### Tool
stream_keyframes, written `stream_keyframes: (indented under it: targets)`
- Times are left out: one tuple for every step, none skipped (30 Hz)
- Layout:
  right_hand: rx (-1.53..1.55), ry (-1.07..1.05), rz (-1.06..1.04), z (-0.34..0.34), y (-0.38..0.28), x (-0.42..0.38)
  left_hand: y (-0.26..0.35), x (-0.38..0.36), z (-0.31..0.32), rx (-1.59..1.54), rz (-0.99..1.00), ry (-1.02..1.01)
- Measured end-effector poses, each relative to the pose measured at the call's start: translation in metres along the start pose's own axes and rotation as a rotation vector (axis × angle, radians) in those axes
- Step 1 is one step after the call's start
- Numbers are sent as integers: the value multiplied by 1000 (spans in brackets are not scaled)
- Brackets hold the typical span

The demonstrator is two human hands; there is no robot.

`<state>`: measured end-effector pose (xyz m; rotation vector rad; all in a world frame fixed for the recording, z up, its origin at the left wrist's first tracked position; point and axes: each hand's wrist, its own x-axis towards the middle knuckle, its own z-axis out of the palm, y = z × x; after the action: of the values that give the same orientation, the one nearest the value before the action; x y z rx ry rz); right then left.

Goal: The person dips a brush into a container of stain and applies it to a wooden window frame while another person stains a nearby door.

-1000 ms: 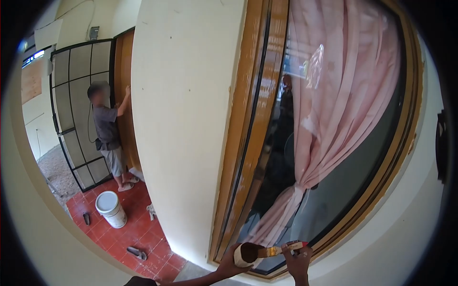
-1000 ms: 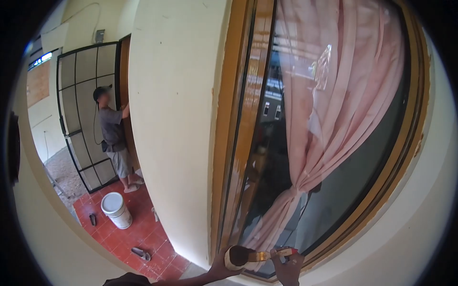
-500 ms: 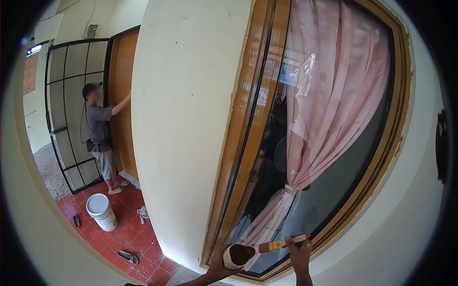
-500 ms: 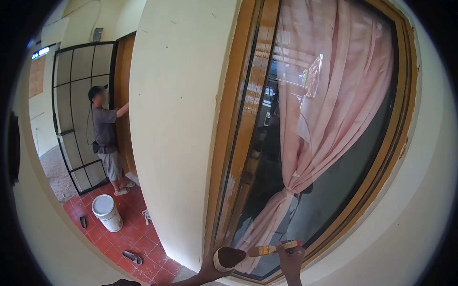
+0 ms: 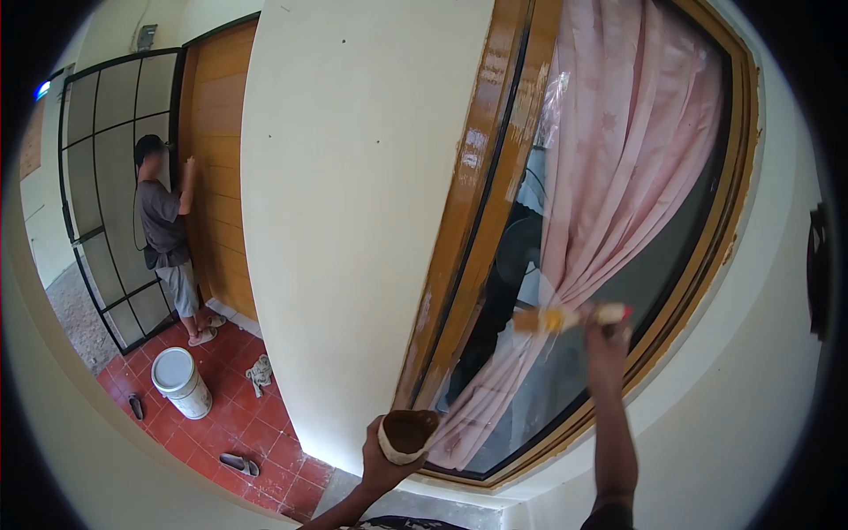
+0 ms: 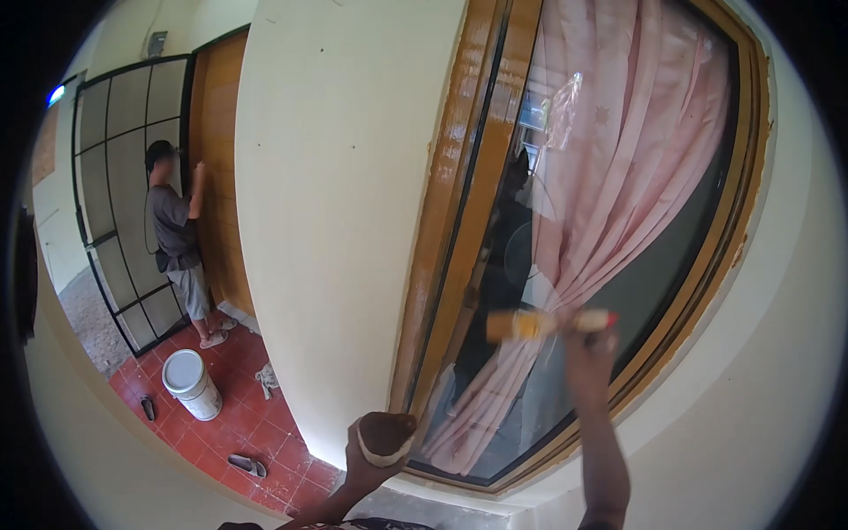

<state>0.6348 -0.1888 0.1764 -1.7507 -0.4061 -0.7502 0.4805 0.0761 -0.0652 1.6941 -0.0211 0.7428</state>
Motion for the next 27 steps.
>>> stream_keyframes:
  targets:
    - [-84,76,-105,4,-21,25,-3,0,-8,-27,17,27]
    - [-76,156,-170,9,-46,52,-6,0,-15,-53,34,50]
    - [-41,165,-145,5,-75,80,0,0,-21,-62,37,70]
    - [-106,204,-210,6,-104,108,12,2,-27,-69,32,71]
    - [-99,222,-314,13,-140,132,11,3,-32,-77,22,74]
    - [-128,238,-474,16,-165,160,9,2,-35,-84,5,76]
    - [-180,258,-623,19,-186,190,7,2,-35,-90,5,70]
    - [-294,253,-710,20,-210,215,6,3,-35,-90,-5,90]
    - [-304,253,-822,25,-226,239,4,4,-36,-88,-11,111]
    - [-314,251,-934,30,-240,262,2,5,-36,-88,-10,107]
    - [-379,233,-939,30,-255,287,0,7,-34,-64,-15,134]
    - [-443,213,-944,30,-268,305,-1,9,-32,-39,-22,164]
    - [-440,215,-952,38,-283,307,-1,11,-31,-42,-17,170]
    - [-308,149,-1067,50,-297,310,-1,13,-30,-58,-41,190]
    - [-172,80,-1175,58,-307,313,0,13,-29,-72,-70,210]
    - [-163,78,-1179,60,-315,325,2,15,-30,-70,-69,219]
    - [-190,4,-1127,61,-325,337,6,19,-33,-76,-53,234]
    - [-220,-70,-1075,63,-333,342,7,22,-33,-84,-37,248]
    - [-217,-72,-1082,65,-339,347,4,25,-32,-87,-34,255]
    - [-283,-62,-1043,67,-343,352,0,27,-31,-82,-43,303]
    - [-349,-51,-1001,68,-345,359,-4,30,-30,-78,-53,350]
    - [-350,-53,-1005,70,-349,366,-6,35,-28,-81,-53,353]
    - [-374,-76,-1045,72,-352,373,-6,39,-27,-82,-67,372]
    - [-400,-99,-1083,74,-354,376,-7,44,-25,-84,-81,389]
    - [-421,-59,-1072,74,-355,378,-10,47,-22,-89,-84,387]
    - [-427,-61,-1073,75,-357,380,-13,50,-19,-88,-90,388]
    - [-447,-18,-1076,76,-360,383,-16,53,-17,-87,-95,391]
